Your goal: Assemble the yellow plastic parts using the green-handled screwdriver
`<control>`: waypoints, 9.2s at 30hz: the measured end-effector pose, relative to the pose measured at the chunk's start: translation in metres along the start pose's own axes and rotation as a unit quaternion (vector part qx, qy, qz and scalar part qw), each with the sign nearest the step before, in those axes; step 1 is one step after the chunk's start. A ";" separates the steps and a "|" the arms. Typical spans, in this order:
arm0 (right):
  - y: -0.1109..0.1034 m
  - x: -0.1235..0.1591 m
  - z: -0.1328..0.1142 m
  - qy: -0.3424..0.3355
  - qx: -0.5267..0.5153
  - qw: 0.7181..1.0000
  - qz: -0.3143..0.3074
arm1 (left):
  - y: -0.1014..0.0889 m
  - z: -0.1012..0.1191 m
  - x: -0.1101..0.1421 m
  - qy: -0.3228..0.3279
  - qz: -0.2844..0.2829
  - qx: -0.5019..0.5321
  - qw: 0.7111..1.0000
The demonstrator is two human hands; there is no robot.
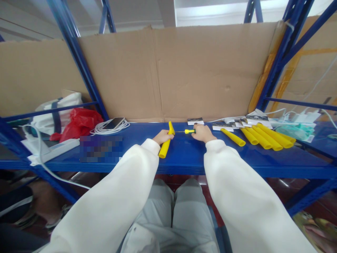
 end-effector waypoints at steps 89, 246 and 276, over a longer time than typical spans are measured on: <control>-0.001 0.002 -0.001 0.003 0.000 1.000 -0.029 | -0.001 0.003 0.004 -0.011 -0.013 0.007 1.000; 0.004 -0.002 0.004 0.030 -0.022 0.998 -0.053 | -0.001 0.005 0.007 -0.008 -0.015 0.003 1.000; 0.007 -0.008 -0.017 -0.019 -0.179 0.982 -0.064 | 0.006 0.017 0.010 0.051 -0.006 0.064 0.997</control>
Point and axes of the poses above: each hand's wrist, its own x-axis away from the middle knuckle, its own y-axis out of the palm, z = x × y, the point moved 2 cm from there along -x, towards the middle knuckle, and after that the axes turned 7 degrees about x, right-handed, at the moved point
